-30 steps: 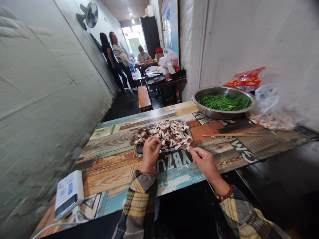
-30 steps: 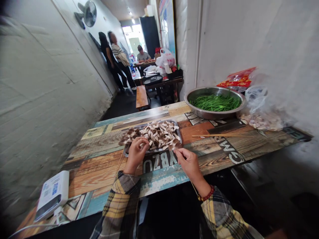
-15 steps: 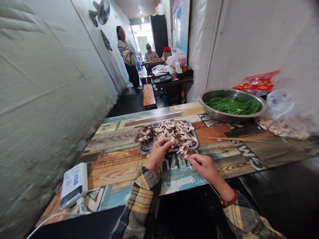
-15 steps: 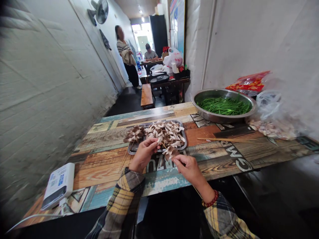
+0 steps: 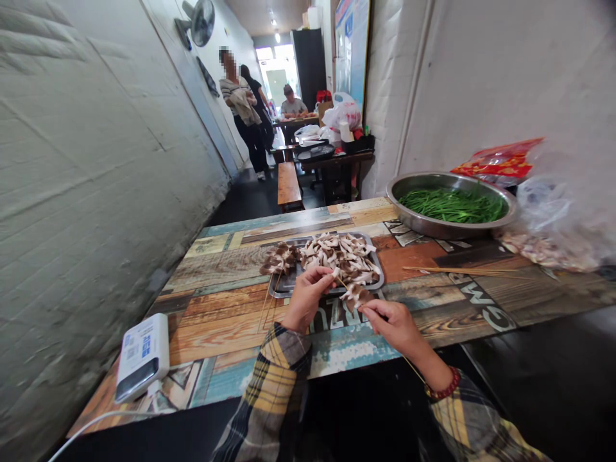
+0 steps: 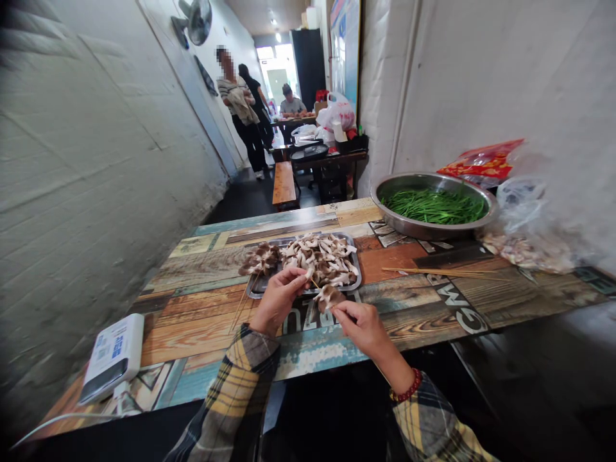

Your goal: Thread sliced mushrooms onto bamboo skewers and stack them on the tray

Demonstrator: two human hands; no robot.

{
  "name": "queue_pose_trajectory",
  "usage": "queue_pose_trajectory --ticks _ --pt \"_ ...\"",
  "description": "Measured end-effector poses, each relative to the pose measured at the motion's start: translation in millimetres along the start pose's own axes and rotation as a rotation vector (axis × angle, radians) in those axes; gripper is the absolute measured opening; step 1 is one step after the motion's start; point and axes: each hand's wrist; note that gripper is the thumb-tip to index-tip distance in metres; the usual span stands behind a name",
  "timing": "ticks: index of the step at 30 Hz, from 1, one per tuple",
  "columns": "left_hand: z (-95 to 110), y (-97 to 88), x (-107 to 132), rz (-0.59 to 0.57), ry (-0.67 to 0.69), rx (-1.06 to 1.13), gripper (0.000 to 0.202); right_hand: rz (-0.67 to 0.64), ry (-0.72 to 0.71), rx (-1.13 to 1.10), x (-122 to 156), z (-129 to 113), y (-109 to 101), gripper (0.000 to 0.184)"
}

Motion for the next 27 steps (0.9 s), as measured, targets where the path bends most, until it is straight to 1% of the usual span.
queue_pose_trajectory --ticks 5,13,21,27 --pt "-2.1 -0.3 0.0 -0.018 0.013 -0.035 0.022 0.006 -0.007 0.009 0.3 2.3 0.5 0.031" --pt "-1.6 0.9 1.6 -0.014 0.034 -0.063 0.02 0.004 -0.009 0.028 0.8 3.2 1.0 0.03" --pt "-0.5 4.3 3.1 -0.038 0.022 -0.112 0.021 0.005 -0.007 0.032 0.6 3.1 0.0 0.03" --pt "0.4 7.5 5.3 -0.092 0.013 -0.16 0.025 0.006 0.01 -0.015 0.6 4.8 -1.1 0.028"
Point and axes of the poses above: each hand's wrist, its own x-axis away from the middle knuckle, its own y-axis out of the palm, z = x × y, and after that the axes turned 7 degrees about -y, right-handed
